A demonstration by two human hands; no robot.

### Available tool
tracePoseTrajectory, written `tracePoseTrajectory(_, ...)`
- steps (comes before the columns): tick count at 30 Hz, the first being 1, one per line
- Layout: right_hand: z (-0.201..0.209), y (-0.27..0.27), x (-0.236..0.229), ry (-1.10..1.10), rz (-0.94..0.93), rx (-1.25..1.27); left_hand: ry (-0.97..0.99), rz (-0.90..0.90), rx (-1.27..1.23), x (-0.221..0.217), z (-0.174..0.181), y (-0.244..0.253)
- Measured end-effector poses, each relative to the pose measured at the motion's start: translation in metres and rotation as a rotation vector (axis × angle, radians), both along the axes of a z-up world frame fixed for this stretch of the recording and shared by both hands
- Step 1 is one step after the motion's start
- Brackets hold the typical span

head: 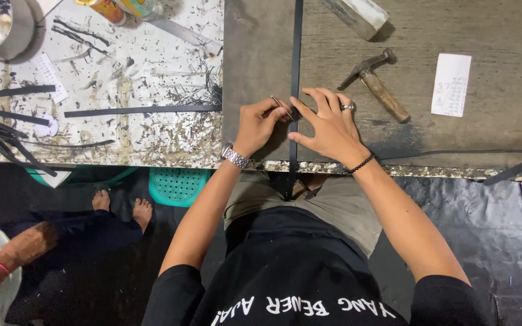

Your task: The person uses a hammer and a metal punch to create a series of holes along a long black strap. They position the punch, strike it with the hammer, and repeat the process along the length of the strap.

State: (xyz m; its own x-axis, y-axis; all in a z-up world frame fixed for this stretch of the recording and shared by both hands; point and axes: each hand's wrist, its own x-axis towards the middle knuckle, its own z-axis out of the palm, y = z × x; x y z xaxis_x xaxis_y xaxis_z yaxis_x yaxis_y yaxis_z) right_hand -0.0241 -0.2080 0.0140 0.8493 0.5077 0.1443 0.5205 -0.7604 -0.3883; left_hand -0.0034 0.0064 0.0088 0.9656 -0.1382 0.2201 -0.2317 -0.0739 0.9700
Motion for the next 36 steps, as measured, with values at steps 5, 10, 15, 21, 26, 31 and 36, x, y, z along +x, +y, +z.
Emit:
tracePoseTrajectory(5,-0.002,0.000,0.001,-0.025,0.007,-0.001,-0.063,-0.035,0.086,0.000,0.004,0.000)
tracePoseTrajectory(10,-0.002,0.000,0.001,-0.035,0.008,0.006,-0.076,-0.053,0.085,0.000,0.008,0.000)
tracePoseTrajectory(15,0.002,0.002,0.000,-0.071,0.010,0.012,-0.095,-0.061,0.085,0.000,0.010,0.000)
tracePoseTrajectory(21,-0.003,0.001,0.000,-0.078,0.004,0.021,-0.088,-0.063,0.079,-0.001,0.007,-0.001)
tracePoseTrajectory(26,0.003,0.003,-0.001,-0.090,0.002,-0.004,-0.137,-0.100,0.114,-0.001,0.002,0.001)
tracePoseTrajectory(31,-0.001,0.002,-0.001,-0.086,-0.002,-0.017,-0.231,-0.173,0.187,0.003,-0.001,0.000)
tracePoseTrajectory(36,0.009,-0.022,0.004,-0.027,-0.043,0.182,-0.352,-0.236,0.279,0.006,-0.002,-0.002)
